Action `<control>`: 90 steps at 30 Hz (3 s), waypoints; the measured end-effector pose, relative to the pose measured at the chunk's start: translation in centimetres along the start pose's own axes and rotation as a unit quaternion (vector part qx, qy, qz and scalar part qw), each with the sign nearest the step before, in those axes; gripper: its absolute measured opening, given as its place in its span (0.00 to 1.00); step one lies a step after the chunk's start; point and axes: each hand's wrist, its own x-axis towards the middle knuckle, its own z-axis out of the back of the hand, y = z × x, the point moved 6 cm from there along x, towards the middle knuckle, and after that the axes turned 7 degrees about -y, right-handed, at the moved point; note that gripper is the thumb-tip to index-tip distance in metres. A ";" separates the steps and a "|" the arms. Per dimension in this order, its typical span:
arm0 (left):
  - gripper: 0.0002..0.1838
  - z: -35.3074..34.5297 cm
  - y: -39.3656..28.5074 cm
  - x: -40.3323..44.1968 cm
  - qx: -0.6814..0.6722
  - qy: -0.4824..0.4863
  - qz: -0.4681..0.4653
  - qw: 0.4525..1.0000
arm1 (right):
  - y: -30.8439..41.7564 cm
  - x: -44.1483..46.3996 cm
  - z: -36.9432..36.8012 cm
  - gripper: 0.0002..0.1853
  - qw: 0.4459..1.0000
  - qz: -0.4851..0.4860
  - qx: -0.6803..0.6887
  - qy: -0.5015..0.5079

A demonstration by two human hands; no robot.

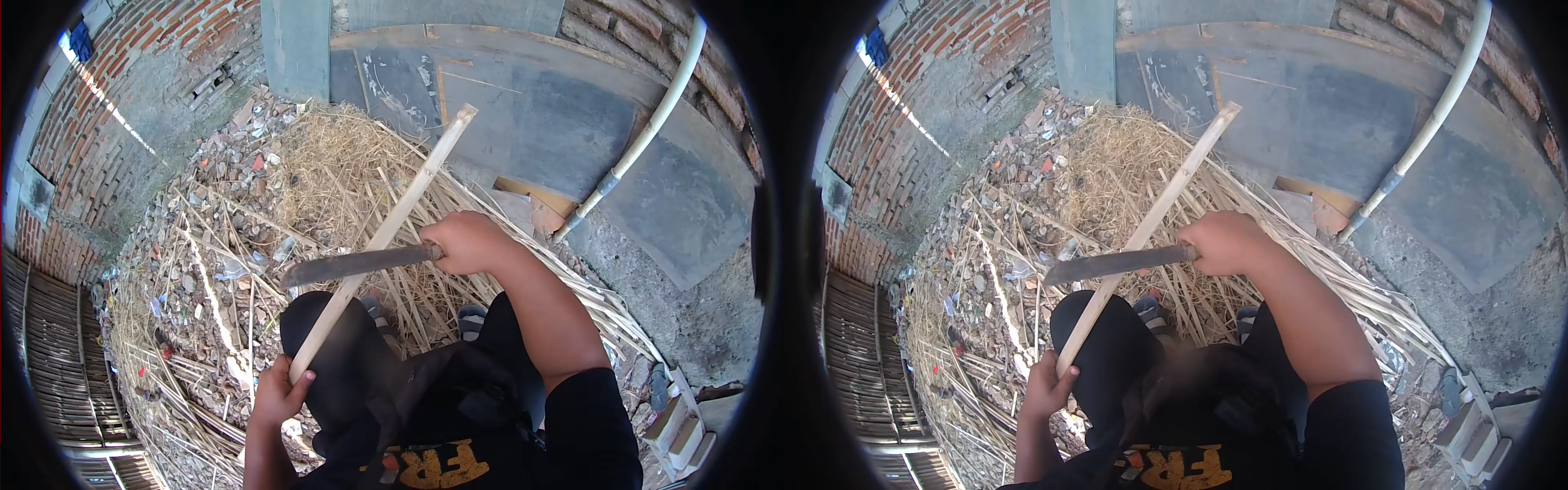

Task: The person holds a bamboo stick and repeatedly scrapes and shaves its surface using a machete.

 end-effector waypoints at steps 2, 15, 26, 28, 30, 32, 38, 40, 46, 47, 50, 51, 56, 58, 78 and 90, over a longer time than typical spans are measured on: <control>0.20 0.0 0.3 -0.1 0.001 0.001 0.005 1.000 | -2.0 0.3 -0.2 0.12 0.998 -0.036 0.056 -0.022; 0.17 0.0 1.1 -0.5 -0.012 -0.010 -0.012 1.000 | -0.2 0.0 0.2 0.16 0.999 0.027 -0.033 -0.033; 0.18 -0.7 2.1 -3.6 0.000 -0.039 0.022 0.999 | -5.8 -0.2 2.4 0.20 0.981 -0.127 0.121 -0.088; 0.19 -1.4 2.3 -3.2 0.007 -0.054 0.010 0.998 | -3.0 -0.2 1.5 0.19 0.995 -0.067 0.069 -0.036; 0.20 -1.2 1.8 -3.3 0.058 -0.072 -0.007 0.996 | -1.2 -0.4 0.6 0.18 0.999 -0.013 0.027 -0.024; 0.20 -1.0 1.8 -3.9 0.088 -0.080 -0.012 0.993 | -3.7 0.3 0.2 0.19 0.993 -0.065 0.093 -0.026; 0.22 -0.9 1.9 -3.3 0.081 -0.071 -0.027 0.994 | -7.2 0.5 0.4 0.21 0.975 -0.149 0.143 -0.081; 0.23 -1.1 2.4 -3.3 0.094 -0.067 -0.041 0.993 | -4.7 0.4 0.6 0.18 0.988 -0.095 0.104 -0.063; 0.22 -1.0 2.5 -2.9 0.076 -0.075 -0.047 0.993 | -5.7 0.5 -0.1 0.15 0.984 -0.079 0.157 -0.037; 0.21 -0.9 2.4 -3.0 0.081 -0.076 -0.043 0.993 | -8.8 0.8 -0.1 0.17 0.958 -0.130 0.225 -0.124; 0.21 -0.8 2.0 -2.7 0.090 -0.080 -0.040 0.992 | -9.4 0.8 1.1 0.22 0.974 -0.164 0.120 -0.103; 0.21 -0.7 2.0 -2.9 0.093 -0.076 -0.040 0.992 | -8.8 0.6 1.1 0.22 0.971 -0.168 0.134 -0.105; 0.20 -1.2 2.4 -2.4 0.083 -0.069 -0.052 0.993 | -3.0 -0.2 1.5 0.19 0.997 -0.050 0.051 -0.039; 0.20 -1.1 2.4 -2.4 0.077 -0.068 -0.054 0.993 | -2.1 -0.5 1.4 0.20 0.998 -0.010 -0.036 -0.057; 0.16 2.1 3.4 -4.4 0.079 -0.055 -0.002 0.995 | -10.5 -0.2 2.1 0.20 0.967 -0.160 0.121 -0.157; 0.16 1.1 4.9 -5.7 0.113 -0.081 -0.019 0.990 | -11.8 -0.7 2.0 0.19 0.958 -0.196 0.123 -0.171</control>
